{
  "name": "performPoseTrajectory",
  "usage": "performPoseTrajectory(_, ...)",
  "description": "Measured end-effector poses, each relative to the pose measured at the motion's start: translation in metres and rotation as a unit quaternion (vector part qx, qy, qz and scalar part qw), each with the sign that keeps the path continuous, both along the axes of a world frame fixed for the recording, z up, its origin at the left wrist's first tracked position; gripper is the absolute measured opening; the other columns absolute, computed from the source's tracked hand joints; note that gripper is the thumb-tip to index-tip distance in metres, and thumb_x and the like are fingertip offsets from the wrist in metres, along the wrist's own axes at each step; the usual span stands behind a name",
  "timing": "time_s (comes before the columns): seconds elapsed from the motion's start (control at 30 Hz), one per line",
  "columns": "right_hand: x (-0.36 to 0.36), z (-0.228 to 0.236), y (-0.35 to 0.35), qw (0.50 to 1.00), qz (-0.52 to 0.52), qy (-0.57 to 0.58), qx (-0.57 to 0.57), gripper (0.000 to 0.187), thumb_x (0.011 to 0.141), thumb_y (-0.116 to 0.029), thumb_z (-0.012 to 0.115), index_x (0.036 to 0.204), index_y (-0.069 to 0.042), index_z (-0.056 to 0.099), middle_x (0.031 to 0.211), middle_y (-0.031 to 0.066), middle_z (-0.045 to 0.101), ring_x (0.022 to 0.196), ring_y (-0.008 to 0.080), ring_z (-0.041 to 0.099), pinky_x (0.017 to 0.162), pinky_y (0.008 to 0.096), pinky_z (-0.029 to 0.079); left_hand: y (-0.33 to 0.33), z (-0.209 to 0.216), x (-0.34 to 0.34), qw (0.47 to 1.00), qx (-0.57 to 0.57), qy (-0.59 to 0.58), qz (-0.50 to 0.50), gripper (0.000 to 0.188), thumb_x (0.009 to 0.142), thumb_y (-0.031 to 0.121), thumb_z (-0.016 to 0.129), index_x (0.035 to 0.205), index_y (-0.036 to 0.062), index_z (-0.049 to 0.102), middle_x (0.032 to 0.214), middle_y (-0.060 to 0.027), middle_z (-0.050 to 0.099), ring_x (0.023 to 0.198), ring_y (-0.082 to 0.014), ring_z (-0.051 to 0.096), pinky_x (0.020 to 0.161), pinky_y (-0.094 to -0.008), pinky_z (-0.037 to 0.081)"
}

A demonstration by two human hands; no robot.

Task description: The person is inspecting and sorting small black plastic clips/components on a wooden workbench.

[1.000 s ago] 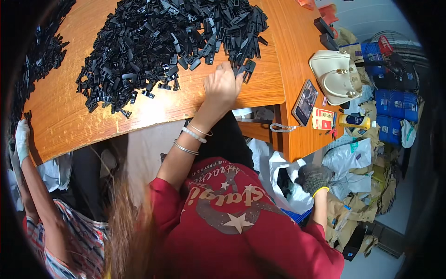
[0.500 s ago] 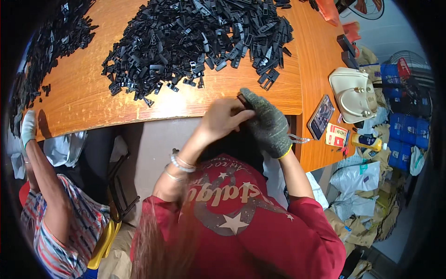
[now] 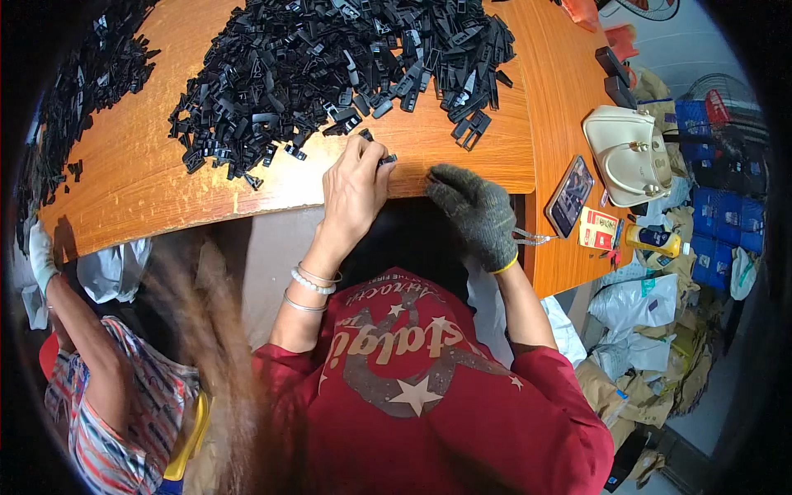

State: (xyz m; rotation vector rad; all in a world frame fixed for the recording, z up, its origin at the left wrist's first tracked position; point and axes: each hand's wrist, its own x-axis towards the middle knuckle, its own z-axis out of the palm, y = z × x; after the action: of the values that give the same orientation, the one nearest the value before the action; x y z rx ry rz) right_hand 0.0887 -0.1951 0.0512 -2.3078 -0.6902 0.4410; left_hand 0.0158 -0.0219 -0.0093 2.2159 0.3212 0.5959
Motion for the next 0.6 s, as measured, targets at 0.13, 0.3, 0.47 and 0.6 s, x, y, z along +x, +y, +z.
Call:
performPoseTrajectory(0.13,0.007,-0.004,0.007,0.999,0.006,0.017,0.031,0.032,0.086,-0.019,0.070,0.114,-0.005,0.066,0.100,0.0126,0.071,0.086,0.0218,0.069,0.076,0.0312,0.052,0.003,-0.003,-0.003,0.993,-0.088,-0.030,-0.069,0.023,0.074,-0.008,0.067,0.091,0.0012,0.054,0.086,-0.0143,0.053,0.076,-0.0358,0.059,0.065,-0.0414,0.047)
performPoseTrajectory(0.3,0.018,0.002,0.017,0.987,0.134,-0.082,-0.045,0.029,0.082,-0.021,0.073,0.108,-0.010,0.070,0.095,0.0147,0.069,0.082,0.0290,0.068,0.070,0.0354,0.052,0.005,0.000,-0.005,0.991,-0.105,-0.029,-0.083,0.022,0.075,-0.010,0.065,0.092,0.0001,0.057,0.086,-0.0137,0.054,0.076,-0.0320,0.059,0.067,-0.0365,0.047)
performPoseTrajectory(0.47,0.026,0.001,0.023,0.975,0.170,-0.128,-0.059,0.027,0.081,-0.030,0.070,0.102,-0.012,0.071,0.084,0.0129,0.068,0.075,0.0336,0.065,0.063,0.0423,0.050,0.004,-0.003,-0.005,0.990,-0.108,-0.029,-0.081,0.020,0.077,-0.011,0.064,0.094,-0.0009,0.058,0.087,-0.0141,0.056,0.078,-0.0310,0.060,0.069,-0.0330,0.048)
performPoseTrajectory(0.6,0.029,0.006,0.027,0.961,0.196,-0.174,-0.087,0.023,0.081,-0.031,0.068,0.093,-0.011,0.070,0.078,0.0129,0.066,0.073,0.0339,0.063,0.062,0.0448,0.048,0.005,-0.004,-0.003,0.990,-0.101,-0.030,-0.089,0.020,0.076,-0.005,0.064,0.093,0.0018,0.056,0.088,-0.0148,0.055,0.081,-0.0366,0.059,0.068,-0.0418,0.047)
